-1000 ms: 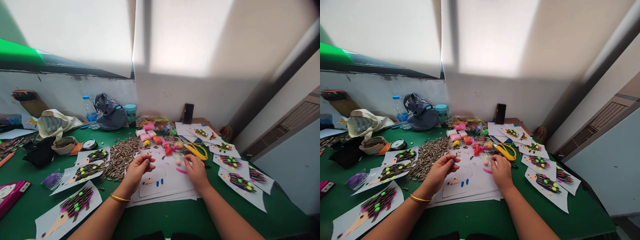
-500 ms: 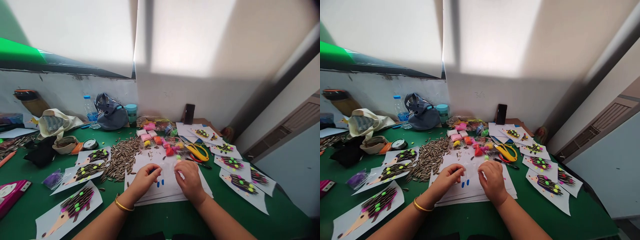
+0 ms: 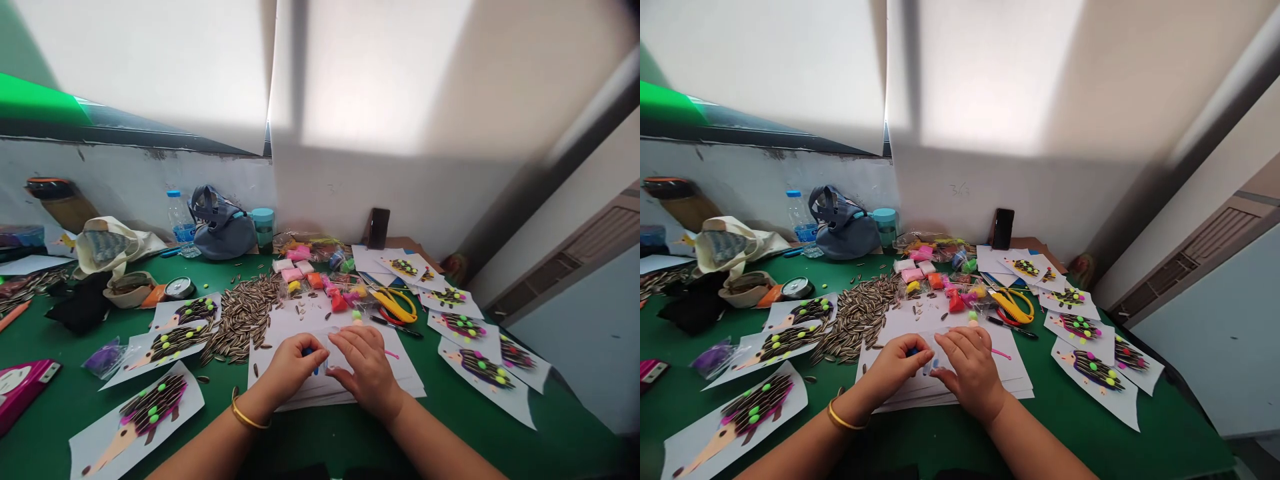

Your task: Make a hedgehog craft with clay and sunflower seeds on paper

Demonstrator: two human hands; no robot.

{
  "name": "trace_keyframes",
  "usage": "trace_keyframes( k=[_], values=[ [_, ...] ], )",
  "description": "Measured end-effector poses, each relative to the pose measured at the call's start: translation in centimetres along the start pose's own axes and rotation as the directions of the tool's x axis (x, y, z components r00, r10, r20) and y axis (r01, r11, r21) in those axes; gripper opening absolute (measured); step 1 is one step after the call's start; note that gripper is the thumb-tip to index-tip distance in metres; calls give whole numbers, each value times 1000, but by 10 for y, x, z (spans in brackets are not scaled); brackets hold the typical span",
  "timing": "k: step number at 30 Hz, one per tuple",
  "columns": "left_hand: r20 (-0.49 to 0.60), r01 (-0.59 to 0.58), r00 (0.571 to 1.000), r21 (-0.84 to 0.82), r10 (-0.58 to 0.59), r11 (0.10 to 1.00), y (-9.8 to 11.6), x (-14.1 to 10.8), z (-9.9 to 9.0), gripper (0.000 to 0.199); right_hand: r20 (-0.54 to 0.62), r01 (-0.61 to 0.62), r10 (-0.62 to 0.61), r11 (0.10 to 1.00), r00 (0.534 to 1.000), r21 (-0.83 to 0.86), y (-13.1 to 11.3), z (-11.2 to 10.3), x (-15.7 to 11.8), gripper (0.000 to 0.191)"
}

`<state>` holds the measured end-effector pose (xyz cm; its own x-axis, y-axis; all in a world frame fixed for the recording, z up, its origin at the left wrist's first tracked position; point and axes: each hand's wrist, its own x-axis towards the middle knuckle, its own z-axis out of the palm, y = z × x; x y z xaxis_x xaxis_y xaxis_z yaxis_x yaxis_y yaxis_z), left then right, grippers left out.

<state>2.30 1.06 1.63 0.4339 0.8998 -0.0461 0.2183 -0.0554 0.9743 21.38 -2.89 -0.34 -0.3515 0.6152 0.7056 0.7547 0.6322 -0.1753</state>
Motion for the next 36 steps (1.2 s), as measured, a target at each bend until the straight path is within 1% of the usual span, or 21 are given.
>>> trace_keyframes(
  k=[4, 8, 13, 15, 17, 18, 20, 22, 24, 27, 32, 36],
  values=[
    [3, 23, 1000, -61, -23, 998, -2, 0, 1, 28, -42, -8, 9, 1000, 999, 26, 1, -2, -1, 41],
    [7, 24, 1000, -114, -24, 993, 0, -1, 3, 30, -47, -11, 12, 999, 999, 36, 4, -1, -3, 41],
    [27, 46, 999, -139, -43, 989, 3, -2, 1, 23, -12, -52, 52, 999, 999, -3, 5, 1, -3, 47],
    [5, 36, 999, -117, -35, 992, 3, -2, -1, 21, -17, -53, 53, 998, 998, -13, 3, 0, -2, 54],
    [-38, 19, 999, -78, -22, 997, 3, -2, -1, 22, -63, -46, 46, 999, 997, 6, 0, -1, -2, 56],
    [-58, 9, 998, -54, -13, 998, 3, -2, -1, 23, -93, -42, 44, 999, 995, 24, -1, -2, -1, 53],
    [-79, -11, 997, -12, 10, 1000, 4, -3, 0, 22, -133, -46, 53, 998, 990, 53, -3, -2, -1, 37],
    [-73, -30, 997, 12, 31, 999, 4, -4, 1, 21, -128, -73, 81, 995, 988, 63, -5, -1, 0, 26],
    [-54, -38, 998, 3, 38, 999, 5, -5, 2, 21, -98, -97, 103, 993, 990, 68, -4, 1, 0, 23],
    [-17, -31, 999, -41, 31, 999, 4, -5, 3, 23, -66, -99, 106, 991, 992, 94, -3, 2, 1, 23],
    [46, -18, 999, -105, 23, 994, 2, -5, 3, 29, -39, -114, 121, 983, 992, 146, -7, -3, 5, 1],
    [53, -33, 998, -129, 40, 991, 2, -6, 5, 30, -42, -111, 119, 983, 992, 149, -11, -8, 7, 9]
  ],
)
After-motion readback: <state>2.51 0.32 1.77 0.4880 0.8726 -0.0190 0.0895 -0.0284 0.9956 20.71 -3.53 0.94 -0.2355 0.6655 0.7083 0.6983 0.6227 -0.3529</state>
